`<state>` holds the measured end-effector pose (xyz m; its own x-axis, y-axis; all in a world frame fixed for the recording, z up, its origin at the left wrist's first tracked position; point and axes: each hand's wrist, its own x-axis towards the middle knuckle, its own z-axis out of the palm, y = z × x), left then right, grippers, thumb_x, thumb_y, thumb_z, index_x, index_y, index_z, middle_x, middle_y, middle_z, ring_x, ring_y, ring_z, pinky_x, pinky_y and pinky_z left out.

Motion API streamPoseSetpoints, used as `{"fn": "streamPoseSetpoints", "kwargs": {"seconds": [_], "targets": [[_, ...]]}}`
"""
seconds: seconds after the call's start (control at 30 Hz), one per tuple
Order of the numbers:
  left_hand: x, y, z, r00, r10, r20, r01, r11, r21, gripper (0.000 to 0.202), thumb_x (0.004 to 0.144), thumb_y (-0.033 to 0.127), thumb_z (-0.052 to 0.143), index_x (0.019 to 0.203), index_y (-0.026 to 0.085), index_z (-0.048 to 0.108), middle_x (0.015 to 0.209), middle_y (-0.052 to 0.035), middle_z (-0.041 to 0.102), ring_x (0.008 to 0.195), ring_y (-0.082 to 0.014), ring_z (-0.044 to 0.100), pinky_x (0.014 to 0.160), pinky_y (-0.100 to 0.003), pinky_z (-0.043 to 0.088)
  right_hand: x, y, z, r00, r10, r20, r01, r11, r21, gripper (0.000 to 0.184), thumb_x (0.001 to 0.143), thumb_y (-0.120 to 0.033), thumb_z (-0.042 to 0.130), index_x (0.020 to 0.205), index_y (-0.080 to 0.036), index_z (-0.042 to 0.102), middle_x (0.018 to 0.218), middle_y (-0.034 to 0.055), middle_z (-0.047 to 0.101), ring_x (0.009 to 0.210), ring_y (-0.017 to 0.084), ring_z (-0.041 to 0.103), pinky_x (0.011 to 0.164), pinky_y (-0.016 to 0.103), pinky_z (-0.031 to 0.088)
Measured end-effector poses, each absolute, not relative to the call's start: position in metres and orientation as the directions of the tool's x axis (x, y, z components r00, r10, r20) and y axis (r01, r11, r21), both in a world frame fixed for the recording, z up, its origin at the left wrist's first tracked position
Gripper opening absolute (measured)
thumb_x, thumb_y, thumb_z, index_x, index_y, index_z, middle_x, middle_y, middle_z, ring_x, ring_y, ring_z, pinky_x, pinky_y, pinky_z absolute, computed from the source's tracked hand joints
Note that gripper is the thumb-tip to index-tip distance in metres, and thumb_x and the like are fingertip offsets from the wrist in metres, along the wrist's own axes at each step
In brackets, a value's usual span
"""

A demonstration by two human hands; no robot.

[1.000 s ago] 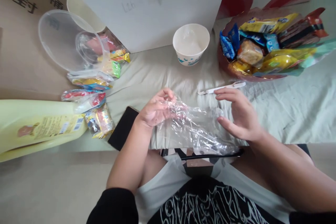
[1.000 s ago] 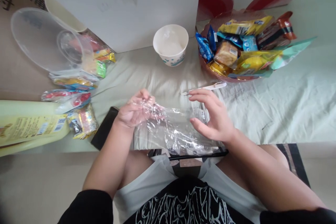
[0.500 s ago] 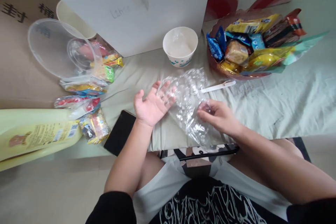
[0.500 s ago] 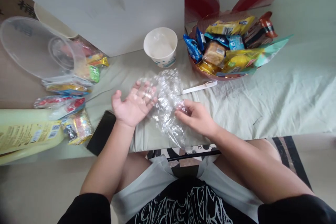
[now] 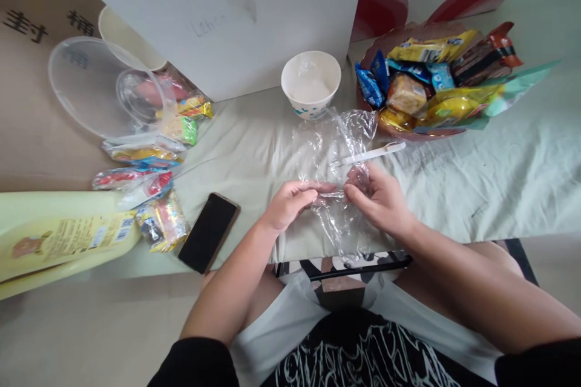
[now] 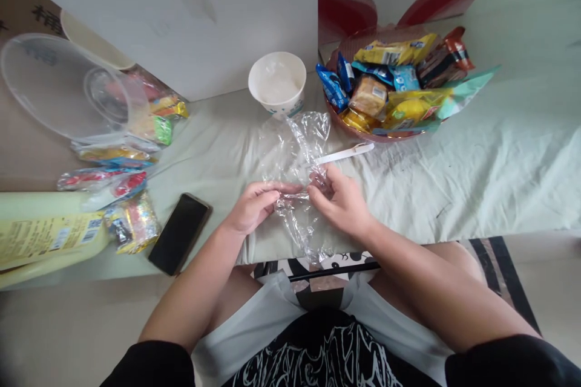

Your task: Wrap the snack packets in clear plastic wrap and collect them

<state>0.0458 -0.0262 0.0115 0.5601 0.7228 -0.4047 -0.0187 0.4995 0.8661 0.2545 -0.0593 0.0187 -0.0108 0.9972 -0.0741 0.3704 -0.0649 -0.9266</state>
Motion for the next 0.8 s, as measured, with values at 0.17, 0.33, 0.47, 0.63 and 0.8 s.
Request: {"fn": "streamPoseSetpoints", "kwargs": {"seconds": [0.17,0.33,0.47,0.63,0.8], "targets": [[0.045,-0.026,0.015,0.605,0.727,-0.324,0.197,0.258,0.946,0.026,0.085,0.038,0.067,0.099,0.021,0.081,0.112,-0.0099,0.079,0.107,-0.0252,0.072,0.098,-0.04,0.056,0.255,-0.057,0.014,-0.101,0.994,-0.043,0.393,0.0,-0.919,0.016,0.088,-0.036,0.06,0.091,-0.021,0.056,0.082,0.0024,0.067,0.072,0.016,0.062,0.066,0.033,0.05],[0.044,-0.028,0.019,0.571,0.766,-0.295,0.25,0.179,0.951,0.029,0.089,0.042,0.059,0.081,0.022,0.079,0.089,-0.0077,0.079,0.095,-0.0226,0.074,0.092,-0.037,0.057,0.251,-0.061,0.008,-0.241,0.964,-0.111,0.284,-0.039,-0.958,0.035,0.088,-0.038,0.065,0.115,-0.022,0.05,0.097,0.0065,0.075,0.082,0.02,0.073,0.073,0.036,0.057],[0.04,-0.029,0.024,0.414,0.879,-0.236,0.342,0.09,0.935,0.026,0.089,0.039,0.06,0.079,0.022,0.078,0.089,-0.008,0.079,0.088,-0.0213,0.074,0.078,-0.034,0.058,0.25,-0.061,0.008,-0.164,0.976,-0.142,0.203,-0.107,-0.973,0.034,0.09,-0.039,0.062,0.115,-0.023,0.046,0.087,0.002,0.072,0.059,0.014,0.068,0.054,0.03,0.053],[0.039,-0.034,0.02,0.384,0.923,0.035,0.402,-0.201,0.893,0.011,0.081,0.031,0.07,0.078,0.022,0.076,0.102,-0.0091,0.073,0.101,-0.0232,0.07,0.094,-0.042,0.057,0.25,-0.061,0.006,-0.15,0.98,-0.13,0.096,-0.116,-0.989,0.049,0.089,-0.036,0.063,0.128,-0.026,0.034,0.087,-0.0012,0.068,0.057,0.013,0.067,0.055,0.028,0.054],[0.035,-0.038,0.011,0.28,0.92,0.274,0.499,-0.383,0.778,0.02,0.09,0.031,0.064,0.079,0.021,0.077,0.12,-0.0109,0.058,0.115,-0.0252,0.062,0.086,-0.039,0.058,0.251,-0.065,0.004,-0.089,0.996,-0.021,0.135,-0.009,-0.991,0.073,0.091,-0.032,0.06,0.148,-0.029,0.016,0.101,0.0034,0.068,0.061,0.015,0.066,0.06,0.034,0.058]]}}
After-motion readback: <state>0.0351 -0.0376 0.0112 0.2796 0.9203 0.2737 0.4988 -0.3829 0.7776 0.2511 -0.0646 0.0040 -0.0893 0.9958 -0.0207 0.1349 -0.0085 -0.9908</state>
